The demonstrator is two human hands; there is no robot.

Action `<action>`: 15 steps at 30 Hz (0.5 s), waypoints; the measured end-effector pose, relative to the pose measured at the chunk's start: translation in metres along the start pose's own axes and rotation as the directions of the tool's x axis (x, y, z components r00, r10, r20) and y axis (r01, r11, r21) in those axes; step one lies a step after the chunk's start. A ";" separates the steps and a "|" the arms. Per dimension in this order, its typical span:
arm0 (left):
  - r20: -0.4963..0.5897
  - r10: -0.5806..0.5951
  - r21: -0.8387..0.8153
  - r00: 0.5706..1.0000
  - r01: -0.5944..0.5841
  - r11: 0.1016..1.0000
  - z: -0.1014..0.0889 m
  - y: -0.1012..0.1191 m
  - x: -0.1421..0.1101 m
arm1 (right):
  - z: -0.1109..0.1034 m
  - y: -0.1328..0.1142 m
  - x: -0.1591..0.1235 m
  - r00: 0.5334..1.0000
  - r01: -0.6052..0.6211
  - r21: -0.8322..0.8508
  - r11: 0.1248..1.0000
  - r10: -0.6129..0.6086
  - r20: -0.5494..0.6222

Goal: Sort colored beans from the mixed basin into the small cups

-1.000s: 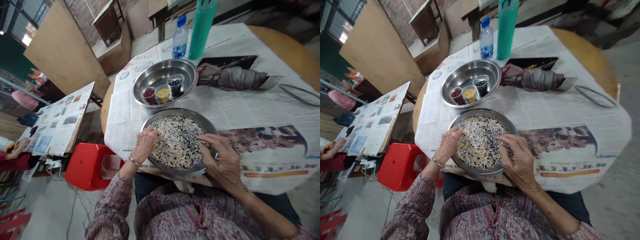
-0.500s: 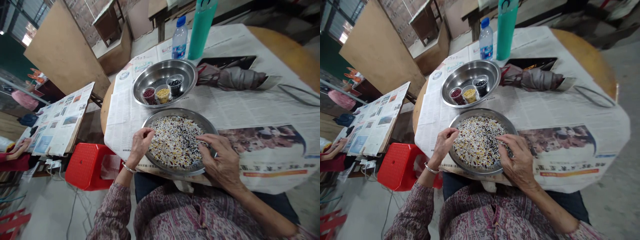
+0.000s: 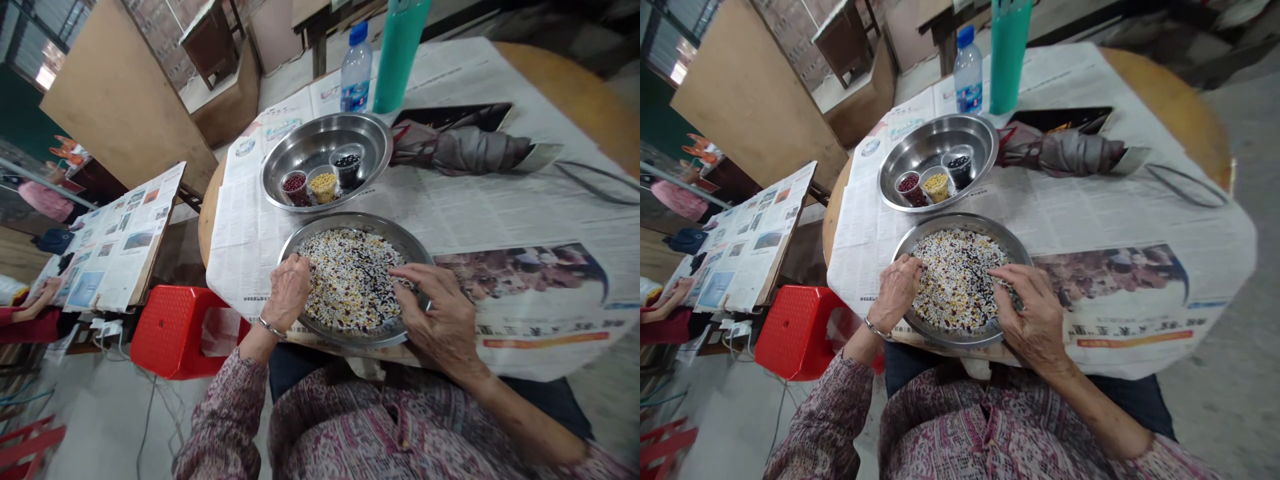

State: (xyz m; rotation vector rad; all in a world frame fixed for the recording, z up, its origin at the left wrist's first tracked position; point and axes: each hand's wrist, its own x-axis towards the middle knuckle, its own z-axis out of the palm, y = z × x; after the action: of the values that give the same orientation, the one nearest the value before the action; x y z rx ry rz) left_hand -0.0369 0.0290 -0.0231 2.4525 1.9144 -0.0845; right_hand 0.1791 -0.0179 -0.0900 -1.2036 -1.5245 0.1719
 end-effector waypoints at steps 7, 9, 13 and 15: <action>-0.038 -0.012 -0.132 0.999 0.007 0.991 -0.002 0.002 0.003 | -0.001 0.000 0.000 1.000 0.004 0.001 1.000 -0.004 0.004; -0.105 -0.075 -0.355 0.992 0.033 0.934 -0.005 0.004 0.001 | 0.000 0.000 0.000 1.000 0.003 -0.004 1.000 -0.003 0.000; 0.081 -0.311 -0.926 0.947 0.187 0.329 -0.013 0.006 -0.004 | 0.000 0.000 0.000 1.000 0.002 -0.005 1.000 -0.002 0.003; 0.239 -0.295 -0.968 0.925 0.250 -0.001 -0.016 0.005 -0.005 | 0.000 0.000 0.000 1.000 0.000 -0.002 1.000 0.000 0.008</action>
State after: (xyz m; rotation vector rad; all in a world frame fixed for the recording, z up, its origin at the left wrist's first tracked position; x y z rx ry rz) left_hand -0.0333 0.0236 -0.0065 1.0228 1.4434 0.9778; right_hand 0.1797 -0.0175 -0.0899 -1.2064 -1.5315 0.1752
